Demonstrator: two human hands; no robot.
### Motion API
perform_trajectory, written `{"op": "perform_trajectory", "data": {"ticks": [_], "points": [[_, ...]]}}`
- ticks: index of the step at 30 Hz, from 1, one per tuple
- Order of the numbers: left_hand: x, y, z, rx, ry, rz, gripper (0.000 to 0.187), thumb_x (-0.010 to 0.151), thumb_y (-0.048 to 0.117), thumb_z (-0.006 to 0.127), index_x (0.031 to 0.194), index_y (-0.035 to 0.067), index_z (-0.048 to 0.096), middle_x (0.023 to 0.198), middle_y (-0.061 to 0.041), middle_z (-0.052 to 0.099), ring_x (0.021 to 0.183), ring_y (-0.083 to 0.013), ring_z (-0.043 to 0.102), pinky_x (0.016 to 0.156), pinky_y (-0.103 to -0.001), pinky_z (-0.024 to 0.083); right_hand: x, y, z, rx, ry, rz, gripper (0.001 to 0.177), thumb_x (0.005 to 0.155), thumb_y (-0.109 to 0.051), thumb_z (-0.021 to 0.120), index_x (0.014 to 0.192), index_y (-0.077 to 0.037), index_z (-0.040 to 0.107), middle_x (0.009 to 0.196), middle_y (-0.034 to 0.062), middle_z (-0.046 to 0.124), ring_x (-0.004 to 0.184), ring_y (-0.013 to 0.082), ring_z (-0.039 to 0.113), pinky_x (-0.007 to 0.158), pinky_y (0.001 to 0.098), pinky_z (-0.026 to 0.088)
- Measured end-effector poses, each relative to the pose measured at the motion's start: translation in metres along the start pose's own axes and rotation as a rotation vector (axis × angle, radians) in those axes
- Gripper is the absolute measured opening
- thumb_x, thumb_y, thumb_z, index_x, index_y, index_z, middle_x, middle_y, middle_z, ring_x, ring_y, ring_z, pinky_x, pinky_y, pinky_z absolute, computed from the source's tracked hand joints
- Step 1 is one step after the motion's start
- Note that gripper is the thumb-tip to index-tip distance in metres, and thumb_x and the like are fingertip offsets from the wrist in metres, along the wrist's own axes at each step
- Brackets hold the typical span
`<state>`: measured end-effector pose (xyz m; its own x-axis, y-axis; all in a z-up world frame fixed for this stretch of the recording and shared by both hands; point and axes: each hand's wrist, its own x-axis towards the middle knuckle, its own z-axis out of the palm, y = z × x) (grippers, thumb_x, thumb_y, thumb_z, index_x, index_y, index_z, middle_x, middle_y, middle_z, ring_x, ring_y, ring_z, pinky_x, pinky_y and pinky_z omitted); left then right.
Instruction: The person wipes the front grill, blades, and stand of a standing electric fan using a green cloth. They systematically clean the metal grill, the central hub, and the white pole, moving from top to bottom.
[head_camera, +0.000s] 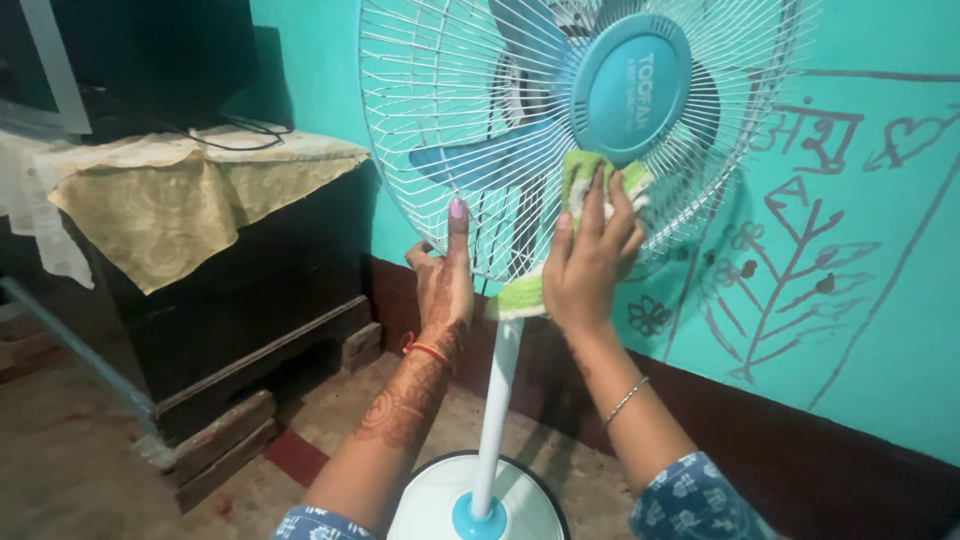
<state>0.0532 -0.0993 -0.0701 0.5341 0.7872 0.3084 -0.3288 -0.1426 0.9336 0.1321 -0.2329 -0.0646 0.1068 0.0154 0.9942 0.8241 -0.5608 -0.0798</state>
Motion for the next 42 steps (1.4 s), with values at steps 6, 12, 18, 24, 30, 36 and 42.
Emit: {"op": "perform_trajectory", "data": {"ticks": [6,12,18,24,30,36,42], "points": [[0.002,-0.001,0.003,0.062,0.038,-0.09,0.134,0.067,0.096,0.044,0.14,-0.015,0.037,0.128,-0.032,0.061,0.121,-0.0364,0.063,0.106,-0.039,0.045,-0.037,-0.007,0.011,-0.051,-0.039,0.056,0.064,0.106,-0.022,0.052,0.164,-0.004,0.032,0.158,0.02,0.034,0.129,0.0377,0.036,0.115,0.0533,0.026],[0.001,0.002,0.004,0.08,0.066,-0.092,0.131,0.067,0.098,0.043,0.136,-0.013,0.043,0.125,-0.03,0.061,0.12,-0.0354,0.062,0.107,-0.04,0.043,-0.079,-0.002,0.026,-0.075,-0.127,0.002,0.066,0.102,-0.017,0.056,0.161,0.001,0.033,0.158,0.0208,0.026,0.124,0.0393,0.034,0.112,0.0539,0.028],[0.0,0.003,-0.001,0.089,0.039,-0.095,0.135,0.065,0.099,0.042,0.136,-0.016,0.039,0.122,-0.031,0.063,0.116,-0.0348,0.065,0.104,-0.039,0.046,-0.12,0.014,0.042,-0.145,-0.098,-0.202,0.066,0.092,-0.01,0.064,0.154,0.001,0.042,0.155,0.0211,0.027,0.128,0.0416,0.034,0.113,0.0576,0.026],[0.005,0.0,-0.003,0.105,0.001,-0.08,0.137,0.066,0.099,0.039,0.137,-0.017,0.035,0.122,-0.031,0.06,0.114,-0.0355,0.065,0.102,-0.039,0.048,-0.137,0.033,0.049,-0.361,-0.045,-0.392,0.053,0.089,-0.003,0.066,0.14,-0.013,0.058,0.151,0.0141,0.031,0.123,0.0378,0.032,0.115,0.056,0.034],[0.004,0.001,-0.004,0.096,-0.012,-0.089,0.135,0.065,0.1,0.039,0.135,-0.016,0.039,0.121,-0.029,0.062,0.113,-0.0345,0.066,0.101,-0.039,0.049,-0.136,0.041,0.045,-0.371,-0.01,-0.494,0.049,0.091,-0.01,0.066,0.139,-0.018,0.062,0.148,0.0096,0.031,0.122,0.0349,0.033,0.11,0.0535,0.039],[0.001,0.004,-0.008,0.069,-0.047,-0.133,0.134,0.063,0.098,0.042,0.137,-0.014,0.039,0.12,-0.028,0.064,0.111,-0.0336,0.069,0.095,-0.039,0.056,-0.132,0.047,0.028,-0.366,-0.067,-0.531,0.053,0.093,-0.009,0.067,0.144,-0.02,0.061,0.148,0.0045,0.033,0.125,0.0309,0.031,0.112,0.0506,0.038],[0.003,-0.006,-0.002,-0.003,-0.032,-0.083,0.134,0.066,0.095,0.048,0.144,-0.013,0.033,0.129,-0.028,0.059,0.12,-0.0338,0.063,0.102,-0.04,0.049,-0.125,0.068,0.005,-0.278,-0.068,-0.388,0.068,0.086,0.004,0.066,0.148,-0.021,0.055,0.147,0.0073,0.032,0.124,0.032,0.034,0.11,0.0494,0.035]]}}
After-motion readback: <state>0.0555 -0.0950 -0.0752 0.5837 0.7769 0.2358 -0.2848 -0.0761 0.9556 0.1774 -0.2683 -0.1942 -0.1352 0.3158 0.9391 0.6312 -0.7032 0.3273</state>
